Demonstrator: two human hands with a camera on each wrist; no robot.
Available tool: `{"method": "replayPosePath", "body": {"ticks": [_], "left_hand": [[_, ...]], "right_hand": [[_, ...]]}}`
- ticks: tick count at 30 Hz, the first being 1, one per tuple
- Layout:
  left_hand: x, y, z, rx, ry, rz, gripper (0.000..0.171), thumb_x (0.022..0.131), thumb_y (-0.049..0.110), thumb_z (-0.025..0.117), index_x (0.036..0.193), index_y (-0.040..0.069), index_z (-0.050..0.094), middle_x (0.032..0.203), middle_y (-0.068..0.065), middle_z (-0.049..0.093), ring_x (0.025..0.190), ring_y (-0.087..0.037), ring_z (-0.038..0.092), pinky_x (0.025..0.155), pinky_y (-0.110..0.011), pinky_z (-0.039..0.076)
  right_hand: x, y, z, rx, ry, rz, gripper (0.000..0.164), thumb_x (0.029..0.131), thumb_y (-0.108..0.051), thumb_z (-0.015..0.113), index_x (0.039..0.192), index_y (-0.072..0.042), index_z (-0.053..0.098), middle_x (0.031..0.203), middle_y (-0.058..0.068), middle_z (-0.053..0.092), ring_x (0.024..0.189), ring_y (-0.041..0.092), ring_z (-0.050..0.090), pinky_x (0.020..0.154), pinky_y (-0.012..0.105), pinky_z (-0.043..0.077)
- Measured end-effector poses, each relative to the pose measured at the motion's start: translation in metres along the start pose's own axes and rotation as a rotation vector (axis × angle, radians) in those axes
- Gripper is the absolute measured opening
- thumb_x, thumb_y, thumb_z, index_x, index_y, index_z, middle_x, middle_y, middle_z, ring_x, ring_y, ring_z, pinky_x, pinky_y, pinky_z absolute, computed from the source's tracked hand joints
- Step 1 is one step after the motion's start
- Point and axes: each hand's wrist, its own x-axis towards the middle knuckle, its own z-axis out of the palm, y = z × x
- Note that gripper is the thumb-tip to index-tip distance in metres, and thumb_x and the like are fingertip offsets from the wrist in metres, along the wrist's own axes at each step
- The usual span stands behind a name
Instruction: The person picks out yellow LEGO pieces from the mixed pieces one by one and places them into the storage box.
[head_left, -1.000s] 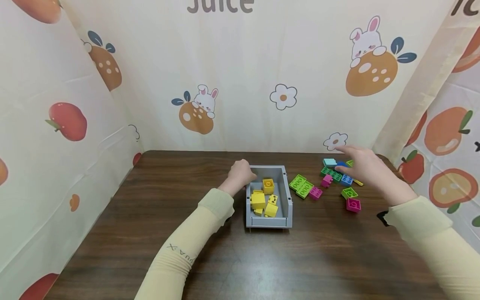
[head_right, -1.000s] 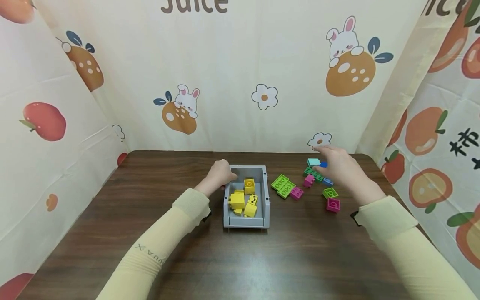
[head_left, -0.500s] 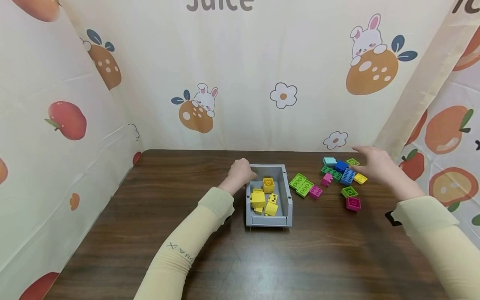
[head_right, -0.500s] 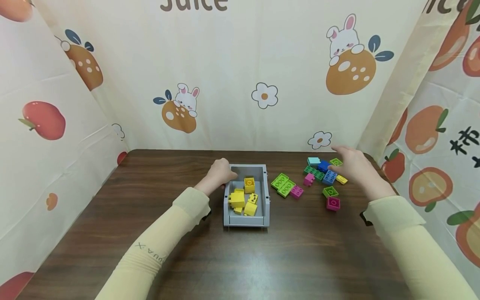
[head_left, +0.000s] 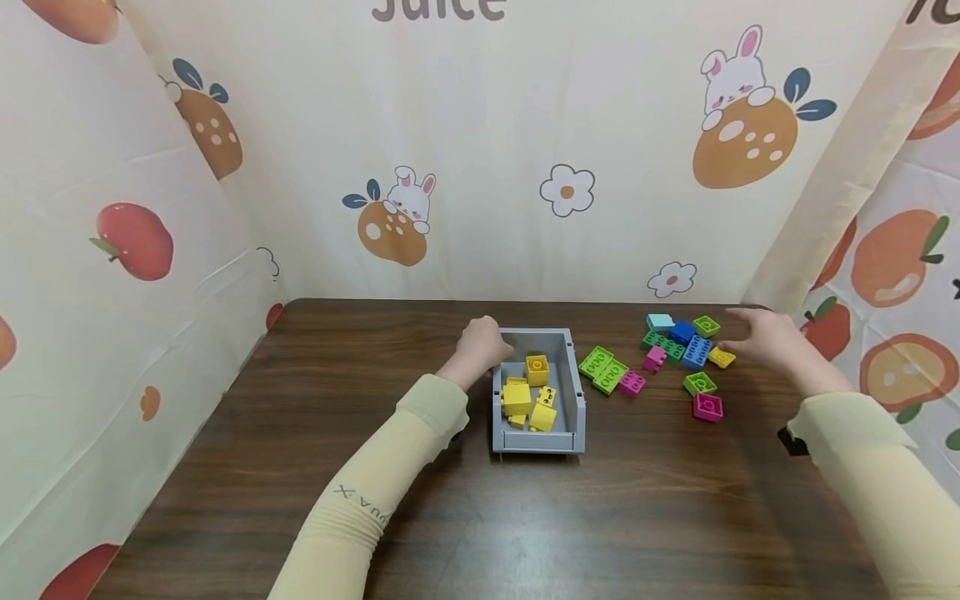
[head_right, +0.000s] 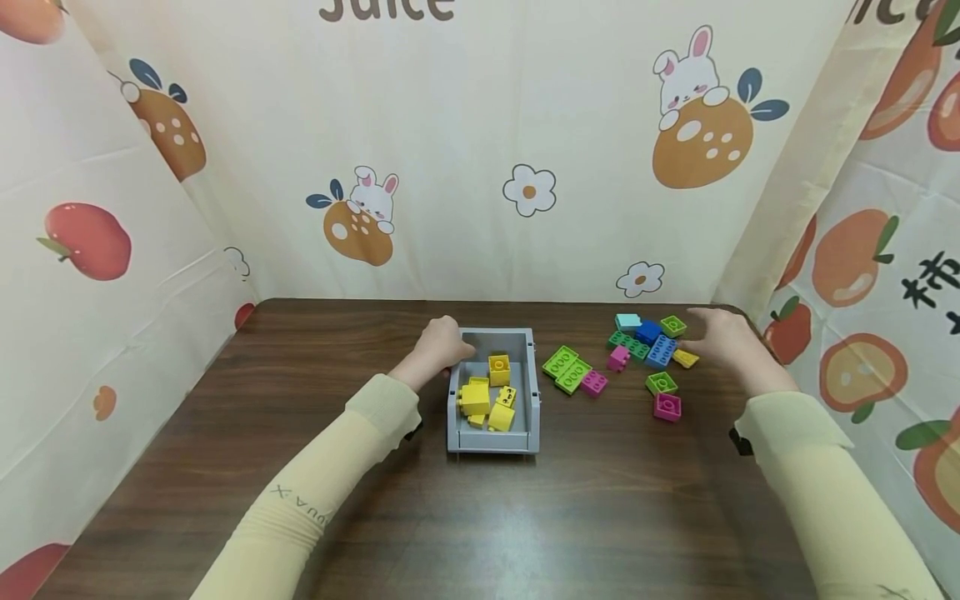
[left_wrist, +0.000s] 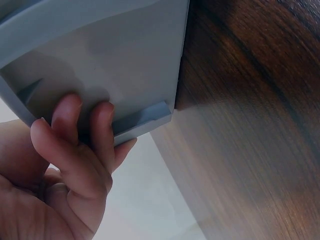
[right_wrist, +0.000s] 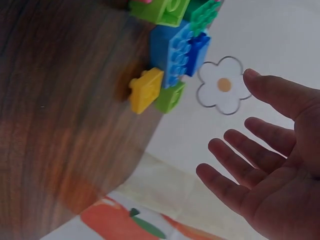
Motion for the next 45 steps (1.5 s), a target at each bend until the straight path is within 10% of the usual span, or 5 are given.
{"method": "replayPosePath", "body": {"ticks": [28,45], "left_hand": [[0.002,-0.002,0.001,0.003,-0.001,0.009,0.022,0.086,0.021,0.066,0.075,0.002,0.064,0.056,-0.005,0.053,0.053,-0.022,0.066,0.04,-0.022,0.047],[0.001,-0.001,0.001,0.006,0.009,0.01,0.023,0.086,0.022,0.066,0.076,0.002,0.064,0.056,-0.005,0.053,0.059,-0.025,0.069,0.04,-0.021,0.047]], "right_hand": [[0.015,0.023,0.037,0.089,-0.144,0.052,0.068,0.085,-0.026,0.068,0.13,0.017,0.04,0.127,0.043,0.039,0.114,0.058,0.038,0.092,0.068,0.035],[0.027,0.032,0.049,0.072,-0.089,0.06,0.053,0.083,-0.021,0.068,0.115,0.018,0.054,0.114,0.039,0.053,0.096,0.048,0.051,0.087,0.066,0.04]]}}
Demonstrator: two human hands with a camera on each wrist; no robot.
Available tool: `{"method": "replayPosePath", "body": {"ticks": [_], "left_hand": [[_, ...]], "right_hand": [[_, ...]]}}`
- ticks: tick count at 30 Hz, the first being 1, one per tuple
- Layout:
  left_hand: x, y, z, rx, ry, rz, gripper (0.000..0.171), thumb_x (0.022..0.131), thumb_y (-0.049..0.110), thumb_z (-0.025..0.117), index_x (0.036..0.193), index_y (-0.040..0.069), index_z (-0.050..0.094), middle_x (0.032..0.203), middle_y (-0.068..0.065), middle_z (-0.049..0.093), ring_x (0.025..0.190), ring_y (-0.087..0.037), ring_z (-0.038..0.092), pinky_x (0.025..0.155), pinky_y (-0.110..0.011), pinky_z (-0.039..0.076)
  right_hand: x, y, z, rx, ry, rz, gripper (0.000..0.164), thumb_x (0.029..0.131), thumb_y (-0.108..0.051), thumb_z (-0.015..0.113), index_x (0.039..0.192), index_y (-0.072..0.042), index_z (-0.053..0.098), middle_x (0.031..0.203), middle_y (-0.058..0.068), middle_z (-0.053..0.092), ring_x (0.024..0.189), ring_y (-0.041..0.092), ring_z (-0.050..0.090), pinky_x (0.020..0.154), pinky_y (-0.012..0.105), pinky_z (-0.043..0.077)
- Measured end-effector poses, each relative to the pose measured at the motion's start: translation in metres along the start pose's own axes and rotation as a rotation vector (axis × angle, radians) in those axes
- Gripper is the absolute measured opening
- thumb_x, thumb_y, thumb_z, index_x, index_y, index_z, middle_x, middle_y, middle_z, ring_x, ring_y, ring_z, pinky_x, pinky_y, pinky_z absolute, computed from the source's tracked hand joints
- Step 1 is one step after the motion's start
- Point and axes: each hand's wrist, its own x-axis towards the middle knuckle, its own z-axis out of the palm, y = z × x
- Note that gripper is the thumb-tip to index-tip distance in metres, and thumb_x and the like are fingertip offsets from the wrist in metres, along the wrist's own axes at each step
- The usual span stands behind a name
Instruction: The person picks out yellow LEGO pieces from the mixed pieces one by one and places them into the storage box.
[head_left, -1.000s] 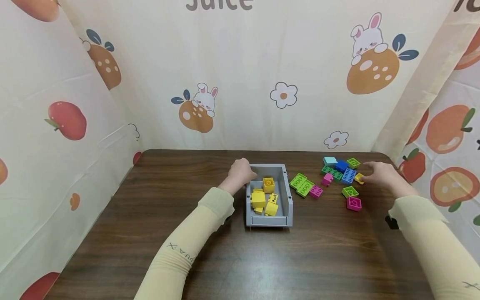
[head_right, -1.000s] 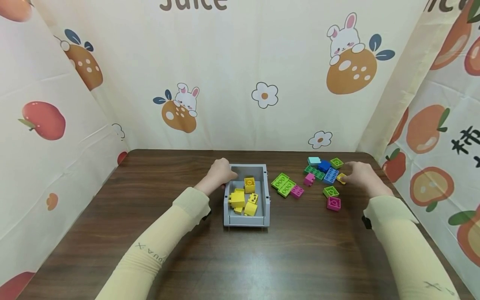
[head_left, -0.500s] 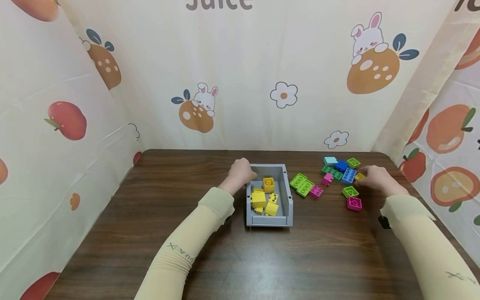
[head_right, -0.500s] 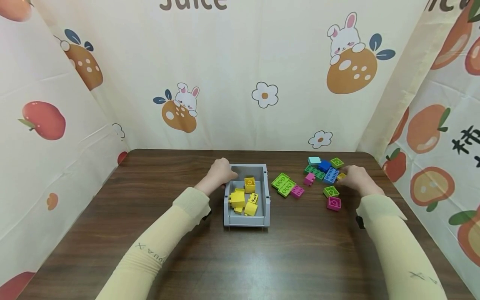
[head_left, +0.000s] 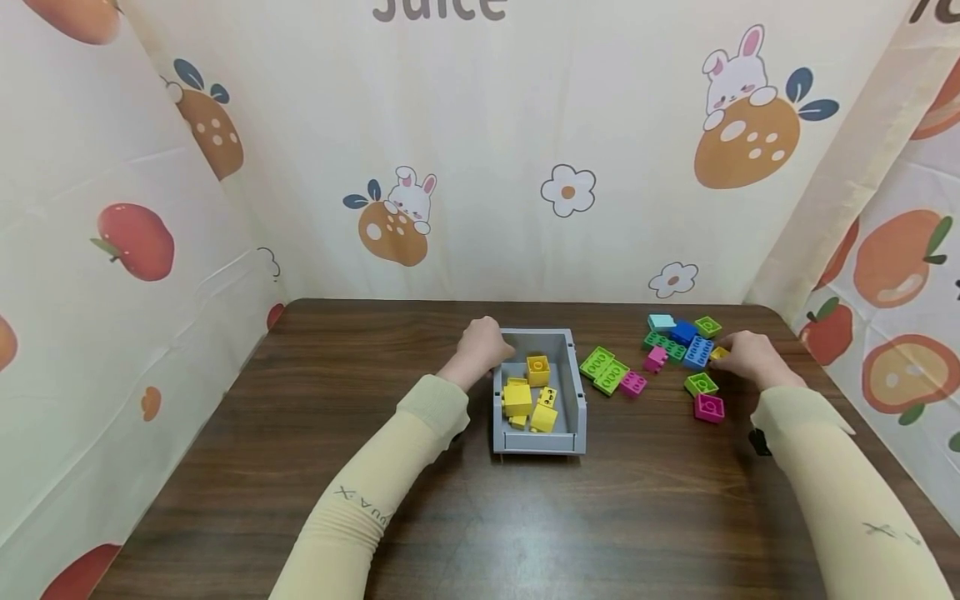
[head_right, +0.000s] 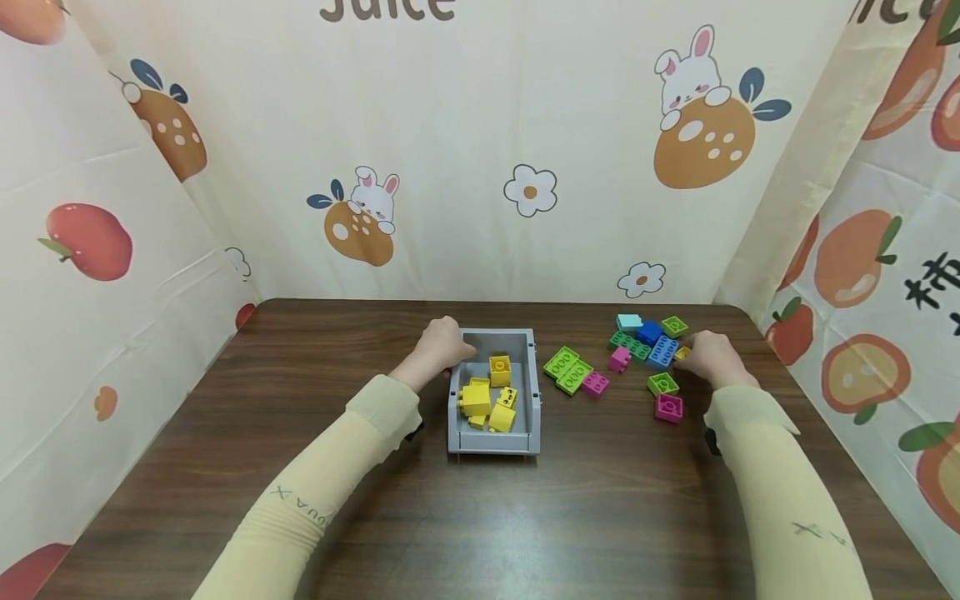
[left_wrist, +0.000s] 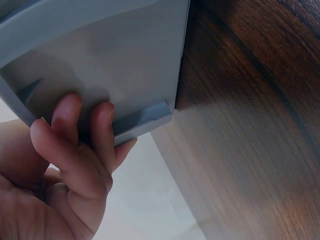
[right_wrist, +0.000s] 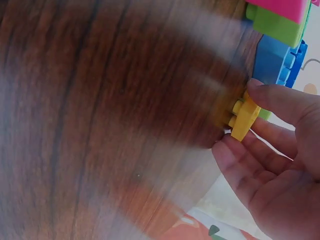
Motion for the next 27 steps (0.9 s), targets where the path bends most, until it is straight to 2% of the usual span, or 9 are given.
{"method": "replayPosePath", "body": {"ticks": [10,16,27], "left_hand": [[0.001,0.001,-0.001,-0.004,-0.011,-0.016,0.024,0.086,0.021,0.066,0.072,0.003,0.063,0.057,-0.006,0.057,0.059,-0.024,0.069,0.04,-0.022,0.048],[0.002,0.001,0.0,0.001,-0.011,-0.016,0.026,0.086,0.021,0.066,0.068,0.003,0.063,0.054,-0.006,0.057,0.057,-0.024,0.069,0.039,-0.023,0.048],[0.002,0.0,0.0,0.014,-0.007,-0.009,0.026,0.086,0.022,0.066,0.068,0.004,0.063,0.052,-0.004,0.053,0.052,-0.022,0.066,0.039,-0.023,0.048]], "right_hand": [[0.006,0.005,0.003,0.002,0.014,0.022,0.046,0.082,-0.021,0.068,0.107,0.017,0.06,0.106,0.036,0.058,0.086,0.042,0.054,0.08,0.059,0.046],[0.008,0.007,0.003,-0.006,0.019,0.031,0.047,0.082,-0.023,0.069,0.106,0.016,0.06,0.107,0.036,0.058,0.088,0.043,0.055,0.081,0.06,0.046],[0.003,-0.002,-0.008,-0.015,-0.047,0.04,0.044,0.082,-0.021,0.071,0.105,0.015,0.061,0.102,0.034,0.06,0.086,0.039,0.054,0.08,0.056,0.047]]}}
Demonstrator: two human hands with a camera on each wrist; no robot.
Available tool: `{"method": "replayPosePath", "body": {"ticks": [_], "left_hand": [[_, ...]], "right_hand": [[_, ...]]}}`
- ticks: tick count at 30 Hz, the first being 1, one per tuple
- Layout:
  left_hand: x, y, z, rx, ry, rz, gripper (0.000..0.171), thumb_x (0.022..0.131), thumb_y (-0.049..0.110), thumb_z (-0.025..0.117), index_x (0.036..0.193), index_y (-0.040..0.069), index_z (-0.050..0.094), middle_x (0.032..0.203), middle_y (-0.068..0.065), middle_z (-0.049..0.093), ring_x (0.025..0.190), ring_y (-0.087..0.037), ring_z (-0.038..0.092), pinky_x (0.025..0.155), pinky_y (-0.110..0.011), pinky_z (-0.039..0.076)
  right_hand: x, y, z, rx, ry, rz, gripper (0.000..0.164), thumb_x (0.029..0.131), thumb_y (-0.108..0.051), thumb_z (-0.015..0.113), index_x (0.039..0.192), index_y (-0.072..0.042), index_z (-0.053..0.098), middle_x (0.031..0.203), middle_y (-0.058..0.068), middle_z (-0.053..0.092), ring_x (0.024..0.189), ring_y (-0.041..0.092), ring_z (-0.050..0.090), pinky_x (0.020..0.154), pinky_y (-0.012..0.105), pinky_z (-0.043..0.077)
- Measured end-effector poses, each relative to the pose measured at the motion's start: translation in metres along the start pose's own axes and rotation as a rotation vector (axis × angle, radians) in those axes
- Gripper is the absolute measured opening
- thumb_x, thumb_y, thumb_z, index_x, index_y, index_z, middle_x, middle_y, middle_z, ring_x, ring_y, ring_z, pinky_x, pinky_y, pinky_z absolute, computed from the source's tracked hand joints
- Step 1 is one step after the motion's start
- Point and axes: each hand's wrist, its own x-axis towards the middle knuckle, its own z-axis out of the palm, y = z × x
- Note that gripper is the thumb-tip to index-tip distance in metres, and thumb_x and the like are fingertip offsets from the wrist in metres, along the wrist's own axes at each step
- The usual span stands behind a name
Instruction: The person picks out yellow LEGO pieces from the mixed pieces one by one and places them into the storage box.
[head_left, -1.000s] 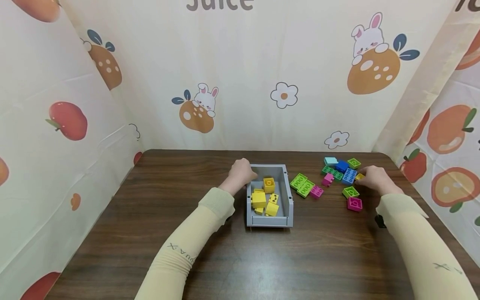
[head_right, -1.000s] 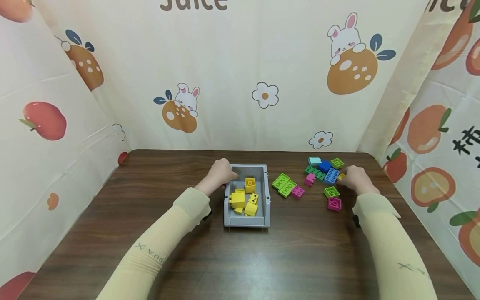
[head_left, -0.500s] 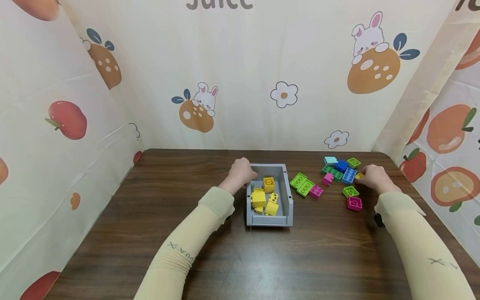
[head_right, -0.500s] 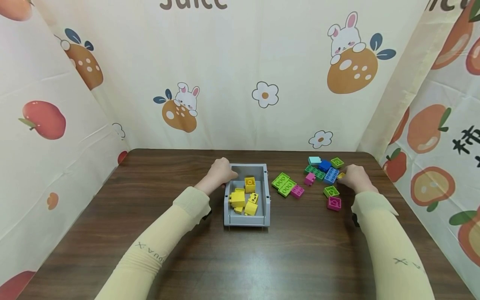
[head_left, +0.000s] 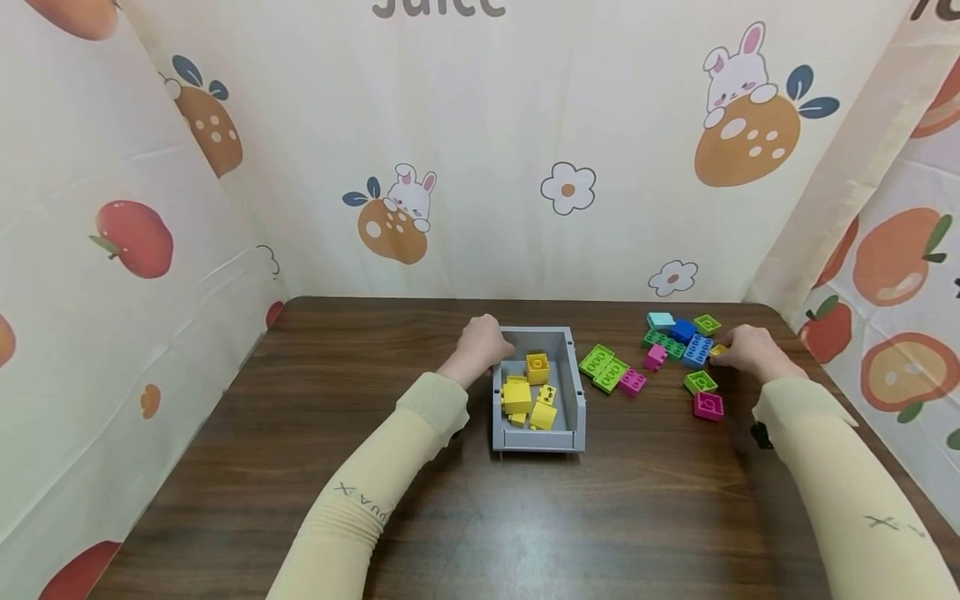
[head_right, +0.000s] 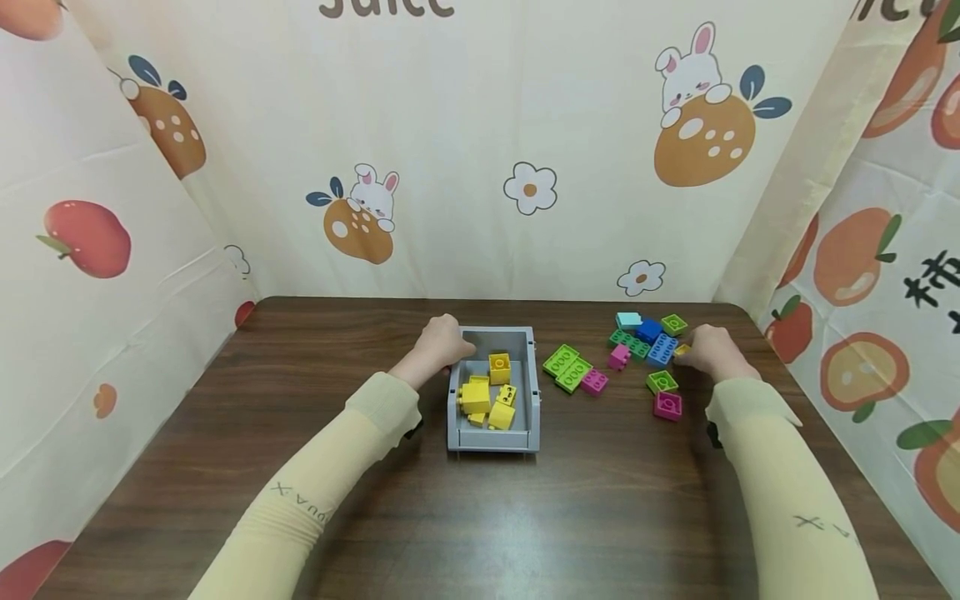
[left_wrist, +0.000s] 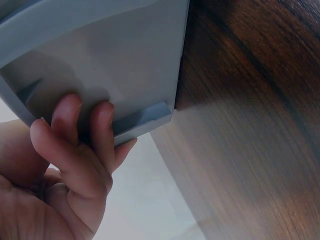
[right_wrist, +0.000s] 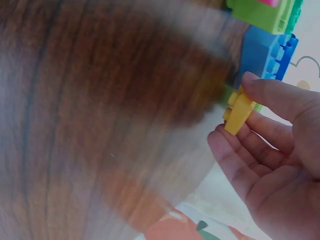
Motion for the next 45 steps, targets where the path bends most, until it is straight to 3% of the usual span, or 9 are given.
{"method": "replayPosePath", "body": {"ticks": [7,13,19,28,35,45], "left_hand": [[0.0,0.0,0.0,0.001,0.005,0.0,0.025,0.086,0.022,0.066,0.07,0.003,0.064,0.055,-0.005,0.055,0.055,-0.023,0.067,0.04,-0.022,0.048],[-0.001,0.0,0.001,-0.008,0.008,0.007,0.024,0.086,0.021,0.066,0.07,0.003,0.064,0.056,-0.006,0.055,0.054,-0.023,0.067,0.039,-0.022,0.047],[-0.001,0.0,0.001,-0.016,0.004,0.003,0.023,0.086,0.021,0.066,0.072,0.003,0.064,0.057,-0.006,0.055,0.055,-0.023,0.067,0.04,-0.022,0.047],[-0.001,0.0,0.0,-0.013,0.005,0.003,0.023,0.086,0.021,0.066,0.072,0.003,0.064,0.057,-0.006,0.056,0.054,-0.023,0.067,0.04,-0.022,0.047],[-0.001,0.0,0.0,-0.014,0.005,0.002,0.023,0.086,0.02,0.066,0.07,0.003,0.063,0.056,-0.005,0.054,0.052,-0.021,0.066,0.039,-0.022,0.047],[0.0,0.0,0.001,-0.006,0.004,0.002,0.024,0.087,0.02,0.065,0.07,0.004,0.063,0.054,-0.004,0.053,0.05,-0.019,0.064,0.039,-0.022,0.047]], "right_hand": [[-0.006,-0.008,-0.011,0.005,-0.076,0.002,0.04,0.08,-0.019,0.072,0.103,0.012,0.063,0.093,0.026,0.063,0.082,0.034,0.055,0.071,0.045,0.05],[-0.01,-0.016,-0.02,-0.055,-0.121,-0.019,0.039,0.08,-0.02,0.073,0.101,0.011,0.064,0.09,0.023,0.064,0.08,0.033,0.056,0.068,0.043,0.051],[-0.017,-0.03,-0.028,-0.019,-0.126,-0.027,0.043,0.076,-0.024,0.078,0.103,0.006,0.064,0.094,0.02,0.064,0.083,0.032,0.058,0.065,0.043,0.053],[-0.019,-0.058,-0.037,-0.128,-0.079,-0.134,0.033,0.081,-0.018,0.072,0.1,0.008,0.067,0.092,0.022,0.066,0.082,0.033,0.061,0.073,0.054,0.052],[-0.022,-0.078,-0.042,-0.155,-0.043,-0.242,0.034,0.08,-0.016,0.072,0.1,0.01,0.065,0.093,0.025,0.066,0.079,0.031,0.063,0.073,0.051,0.054],[-0.033,-0.114,-0.047,-0.184,0.021,-0.323,0.035,0.082,-0.016,0.071,0.107,0.008,0.065,0.101,0.027,0.065,0.081,0.031,0.065,0.075,0.05,0.054]]}}
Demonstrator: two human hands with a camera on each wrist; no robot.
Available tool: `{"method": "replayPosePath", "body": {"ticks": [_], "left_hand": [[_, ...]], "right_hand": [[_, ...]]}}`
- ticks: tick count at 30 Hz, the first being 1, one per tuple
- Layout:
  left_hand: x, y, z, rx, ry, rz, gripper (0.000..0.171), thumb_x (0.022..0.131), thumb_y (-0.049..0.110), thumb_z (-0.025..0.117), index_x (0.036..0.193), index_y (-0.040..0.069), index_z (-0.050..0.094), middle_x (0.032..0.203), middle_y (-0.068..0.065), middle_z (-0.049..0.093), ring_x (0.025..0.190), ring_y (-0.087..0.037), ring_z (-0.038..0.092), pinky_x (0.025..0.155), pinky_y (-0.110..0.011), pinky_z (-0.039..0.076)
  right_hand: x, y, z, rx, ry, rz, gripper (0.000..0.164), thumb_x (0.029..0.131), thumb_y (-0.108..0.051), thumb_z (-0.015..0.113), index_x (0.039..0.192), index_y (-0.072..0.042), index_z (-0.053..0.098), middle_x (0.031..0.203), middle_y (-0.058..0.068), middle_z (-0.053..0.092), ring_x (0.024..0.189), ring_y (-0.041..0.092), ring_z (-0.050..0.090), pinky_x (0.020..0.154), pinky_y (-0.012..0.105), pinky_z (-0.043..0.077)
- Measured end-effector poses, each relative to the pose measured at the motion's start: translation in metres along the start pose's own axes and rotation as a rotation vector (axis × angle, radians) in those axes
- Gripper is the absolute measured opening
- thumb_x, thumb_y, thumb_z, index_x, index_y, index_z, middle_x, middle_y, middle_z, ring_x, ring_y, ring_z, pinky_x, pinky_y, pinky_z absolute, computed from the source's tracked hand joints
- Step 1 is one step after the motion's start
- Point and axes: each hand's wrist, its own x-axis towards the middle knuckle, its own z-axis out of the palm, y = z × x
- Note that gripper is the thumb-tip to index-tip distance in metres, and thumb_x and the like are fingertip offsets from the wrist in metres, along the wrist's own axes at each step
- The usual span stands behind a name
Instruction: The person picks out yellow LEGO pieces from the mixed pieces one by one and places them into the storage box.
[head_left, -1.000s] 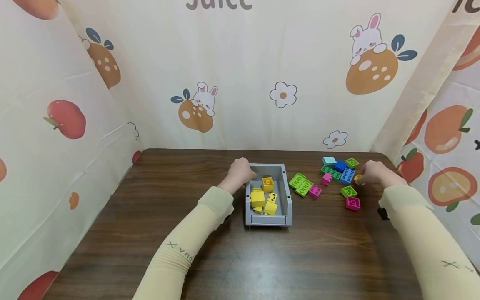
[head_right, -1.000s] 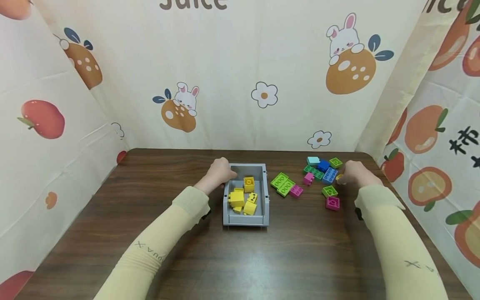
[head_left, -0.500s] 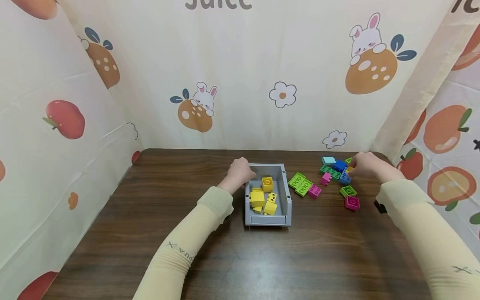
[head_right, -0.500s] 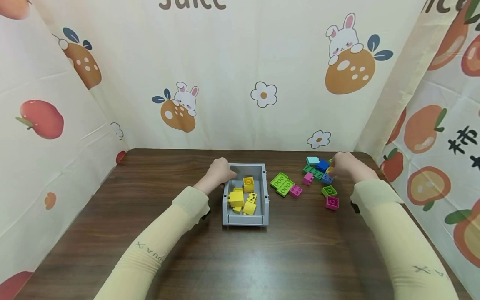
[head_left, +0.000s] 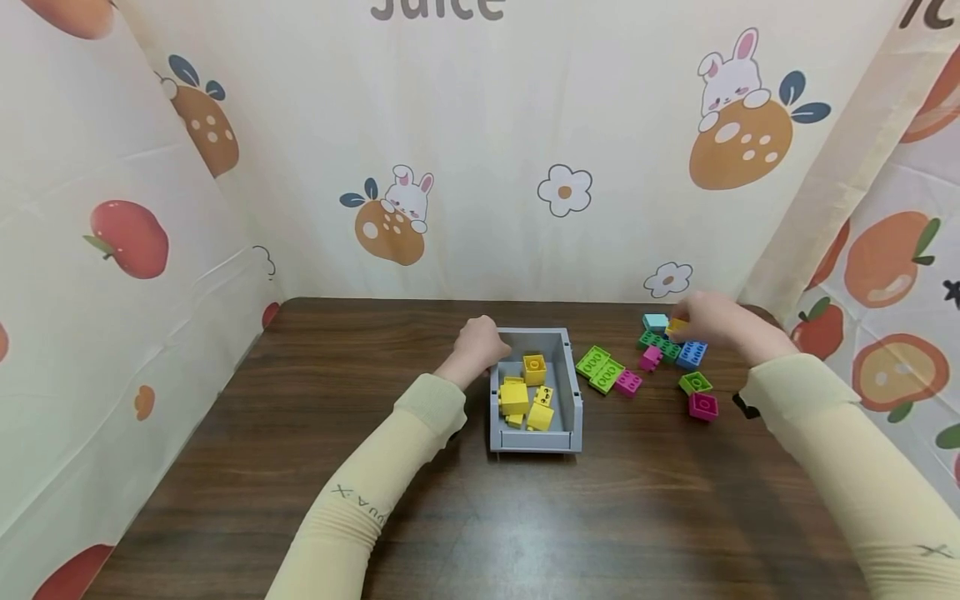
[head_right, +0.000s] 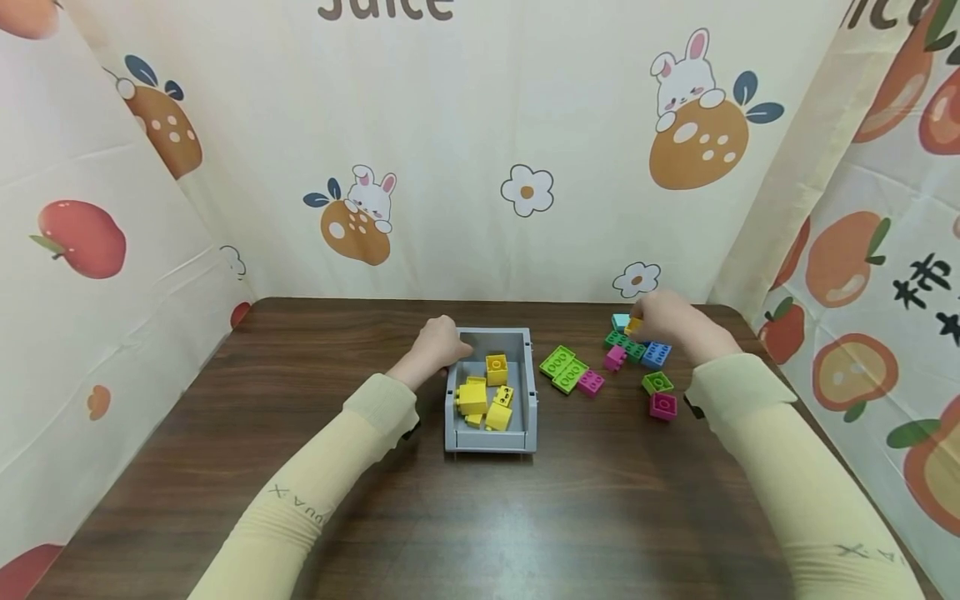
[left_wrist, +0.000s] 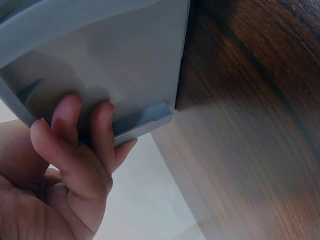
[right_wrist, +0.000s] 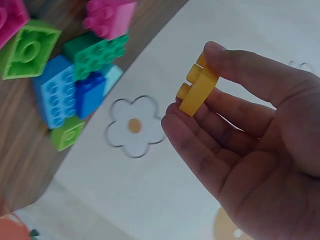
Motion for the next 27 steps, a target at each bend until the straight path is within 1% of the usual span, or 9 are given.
{"method": "replayPosePath", "body": {"ticks": [6,11,16,19,23,27], "left_hand": [[-0.002,0.001,-0.002,-0.009,-0.006,-0.011,0.023,0.086,0.021,0.065,0.072,0.003,0.064,0.056,-0.005,0.055,0.047,-0.018,0.063,0.042,-0.023,0.049],[-0.003,0.002,-0.003,-0.011,-0.016,-0.028,0.023,0.087,0.021,0.064,0.072,0.003,0.064,0.056,-0.005,0.054,0.043,-0.016,0.059,0.042,-0.022,0.048],[0.0,0.001,-0.001,-0.013,-0.021,-0.027,0.024,0.087,0.021,0.065,0.072,0.003,0.065,0.055,-0.005,0.055,0.048,-0.019,0.063,0.042,-0.023,0.049],[0.002,0.0,0.0,-0.011,-0.019,-0.016,0.024,0.087,0.021,0.065,0.071,0.003,0.064,0.054,-0.005,0.054,0.051,-0.021,0.065,0.041,-0.023,0.048],[0.002,-0.001,0.001,0.001,-0.005,0.006,0.025,0.087,0.021,0.064,0.069,0.004,0.063,0.053,-0.004,0.052,0.049,-0.02,0.064,0.039,-0.022,0.047],[0.001,-0.001,0.0,0.002,0.0,0.017,0.024,0.087,0.02,0.064,0.069,0.004,0.063,0.053,-0.004,0.052,0.049,-0.019,0.064,0.039,-0.022,0.046]], "right_hand": [[0.0,-0.025,-0.008,-0.046,0.043,-0.035,0.034,0.082,-0.017,0.071,0.106,0.006,0.066,0.093,0.019,0.068,0.073,0.022,0.06,0.075,0.048,0.054],[0.0,-0.045,-0.013,-0.057,0.087,-0.078,0.033,0.082,-0.016,0.071,0.107,0.004,0.067,0.094,0.018,0.068,0.073,0.023,0.06,0.076,0.048,0.054],[0.001,-0.062,-0.015,-0.061,0.145,-0.136,0.032,0.079,-0.014,0.074,0.105,0.003,0.068,0.094,0.018,0.068,0.077,0.025,0.06,0.076,0.045,0.055],[0.002,-0.072,-0.017,-0.06,0.166,-0.154,0.033,0.079,-0.013,0.074,0.106,0.003,0.067,0.095,0.018,0.068,0.079,0.026,0.06,0.075,0.044,0.055],[0.002,-0.085,-0.017,-0.057,0.174,-0.164,0.034,0.079,-0.015,0.074,0.108,0.002,0.067,0.098,0.017,0.067,0.08,0.026,0.06,0.073,0.043,0.055],[0.003,-0.095,-0.017,-0.029,0.163,-0.163,0.036,0.081,-0.015,0.074,0.111,0.001,0.066,0.099,0.017,0.066,0.081,0.026,0.06,0.072,0.04,0.055]]}}
